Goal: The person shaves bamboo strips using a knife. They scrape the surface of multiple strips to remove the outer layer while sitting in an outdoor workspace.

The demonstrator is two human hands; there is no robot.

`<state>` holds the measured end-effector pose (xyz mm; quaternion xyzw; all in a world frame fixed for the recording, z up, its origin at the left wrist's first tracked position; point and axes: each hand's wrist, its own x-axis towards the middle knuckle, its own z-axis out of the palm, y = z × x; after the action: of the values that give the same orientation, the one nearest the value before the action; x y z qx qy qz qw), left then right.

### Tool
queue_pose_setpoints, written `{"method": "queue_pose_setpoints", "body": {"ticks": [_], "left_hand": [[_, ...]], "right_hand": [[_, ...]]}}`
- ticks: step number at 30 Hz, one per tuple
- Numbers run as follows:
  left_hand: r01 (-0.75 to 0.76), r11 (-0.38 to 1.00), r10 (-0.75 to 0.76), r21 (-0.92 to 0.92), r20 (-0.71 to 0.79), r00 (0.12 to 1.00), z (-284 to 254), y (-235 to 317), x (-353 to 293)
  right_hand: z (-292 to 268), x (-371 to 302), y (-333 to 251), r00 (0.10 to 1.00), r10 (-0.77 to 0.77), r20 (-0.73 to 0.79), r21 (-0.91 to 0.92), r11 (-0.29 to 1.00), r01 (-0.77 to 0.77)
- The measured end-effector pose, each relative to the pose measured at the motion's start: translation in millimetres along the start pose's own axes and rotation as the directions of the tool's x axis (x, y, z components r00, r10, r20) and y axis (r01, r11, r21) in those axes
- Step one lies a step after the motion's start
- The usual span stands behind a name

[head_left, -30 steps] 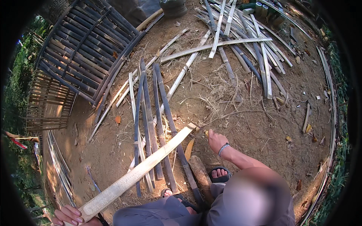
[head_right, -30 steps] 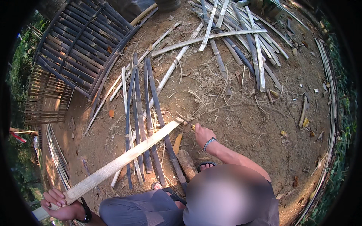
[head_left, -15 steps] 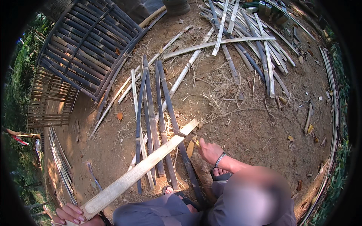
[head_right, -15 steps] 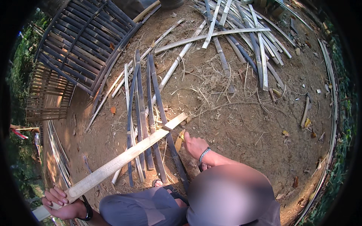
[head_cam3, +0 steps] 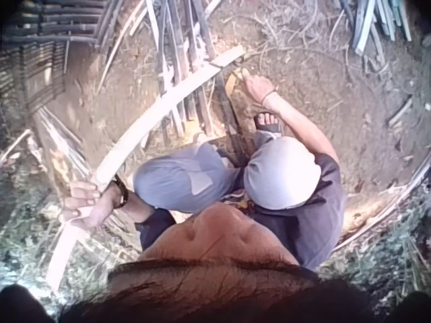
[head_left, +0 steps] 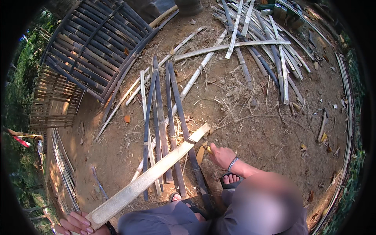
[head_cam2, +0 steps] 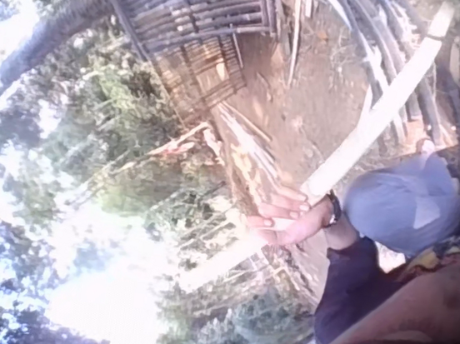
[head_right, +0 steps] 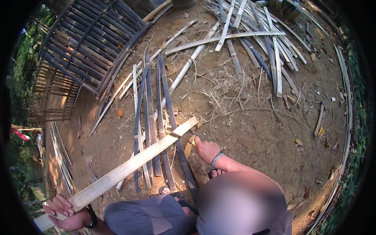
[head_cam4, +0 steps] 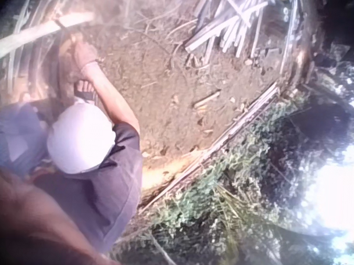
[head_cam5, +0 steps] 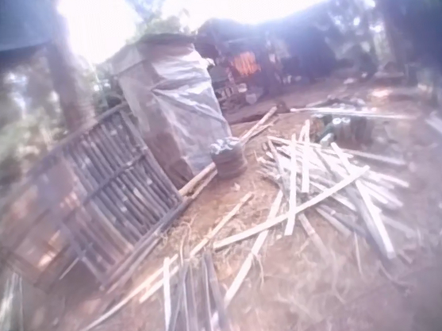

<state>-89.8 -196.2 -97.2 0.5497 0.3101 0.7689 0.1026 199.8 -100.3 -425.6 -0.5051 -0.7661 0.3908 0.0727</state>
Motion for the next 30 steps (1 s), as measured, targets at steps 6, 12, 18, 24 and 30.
{"method": "queue_pose_setpoints", "body": {"ticks": [6, 12, 18, 24, 30], "left_hand": [[0.016, 1.000, -0.016, -0.009, 0.032, 0.999, -4.8, -2.4, 0.8], [-0.038, 0.981, 0.062, -0.191, 0.119, 0.991, 6.9, 9.3, -10.1], [-0.072, 0.968, 0.104, -0.239, 0.121, 0.987, 16.4, 10.7, -10.5], [-0.027, 0.990, 0.038, -0.138, 0.075, 0.996, 5.3, 2.6, -6.0], [0.101, 0.990, -0.094, -0.095, 0.070, 0.993, -30.1, -1.8, -4.4]], "right_hand": [[3.7, -8.8, -21.8, 1.000, 0.029, -0.004, 0.018, 0.999, -0.029], [-5.8, -16.2, -36.7, 1.000, -0.014, 0.015, 0.108, 0.994, 0.012], [5.5, 2.4, -6.9, 0.990, 0.097, -0.102, 0.068, 0.994, -0.090], [10.8, -1.9, -9.8, 0.987, -0.110, -0.118, -0.002, 0.994, 0.111], [19.4, -17.8, -35.4, 0.996, -0.078, -0.035, 0.102, 0.991, 0.081]]}}
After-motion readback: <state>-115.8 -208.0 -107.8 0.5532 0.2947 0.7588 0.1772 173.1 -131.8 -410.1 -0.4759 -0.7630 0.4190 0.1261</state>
